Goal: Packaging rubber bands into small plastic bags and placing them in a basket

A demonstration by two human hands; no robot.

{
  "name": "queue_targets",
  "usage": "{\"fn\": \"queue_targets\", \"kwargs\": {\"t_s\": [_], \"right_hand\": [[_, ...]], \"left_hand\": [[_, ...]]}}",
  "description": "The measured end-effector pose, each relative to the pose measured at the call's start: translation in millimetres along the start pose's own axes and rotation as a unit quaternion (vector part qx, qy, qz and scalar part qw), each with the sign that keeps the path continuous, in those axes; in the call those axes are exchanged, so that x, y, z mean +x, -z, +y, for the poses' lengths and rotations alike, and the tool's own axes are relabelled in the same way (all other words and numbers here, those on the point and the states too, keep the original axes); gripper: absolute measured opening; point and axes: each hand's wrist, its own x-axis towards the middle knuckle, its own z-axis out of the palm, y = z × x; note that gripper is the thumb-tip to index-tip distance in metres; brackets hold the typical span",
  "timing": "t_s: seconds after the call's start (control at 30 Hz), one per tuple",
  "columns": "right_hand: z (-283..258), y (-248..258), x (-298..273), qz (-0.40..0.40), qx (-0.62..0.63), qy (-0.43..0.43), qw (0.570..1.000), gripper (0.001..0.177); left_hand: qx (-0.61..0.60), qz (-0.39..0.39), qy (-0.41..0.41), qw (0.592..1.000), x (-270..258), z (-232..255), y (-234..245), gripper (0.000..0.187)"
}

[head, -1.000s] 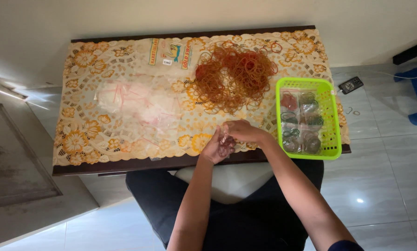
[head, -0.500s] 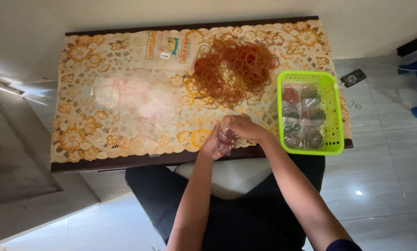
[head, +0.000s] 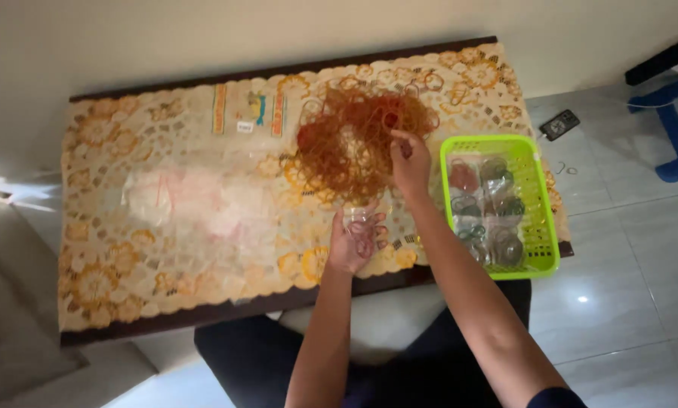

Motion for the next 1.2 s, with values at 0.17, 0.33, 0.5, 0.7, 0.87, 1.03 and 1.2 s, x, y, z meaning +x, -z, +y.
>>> {"fn": "queue_targets", "kwargs": {"t_s": [0.17,0.33,0.5,0.7,0.87,1.03,1.2], "right_hand": [[-28,0,48,-0.006,-0.082,0.030,0.996,0.032],[-15,-4,91,-0.064,-0.213,0.016,0.975,0.034],[15,-10,130,-0.156,-0.441,0.022,0.884,0.036],[-74,5,124,-0.104,-0.219,-0.065,0.968,0.015],[-36,19,146,-0.145,-0.163,0.034,0.975,0.033],[-57,12,149,-0.193,-0.169,-0.014,0.966,0.026],[-40,16,150,-0.166,0.100,-0.096,0.976,0.019]], "left_hand": [[-0.014,0.006,0.021,1.000,7,7,-14,0.086],[-0.042,-0.001,0.040,0.998,12,-1,11,0.089],[-0.073,-0.003,0.031,0.997,11,-2,12,0.082],[-0.164,-0.103,0.042,0.980,10,1,6,0.076],[-0.163,-0.077,0.041,0.983,7,4,-2,0.080],[-0.089,-0.049,0.021,0.995,5,6,-11,0.080],[-0.055,-0.033,0.022,0.998,21,-9,31,0.087]]}}
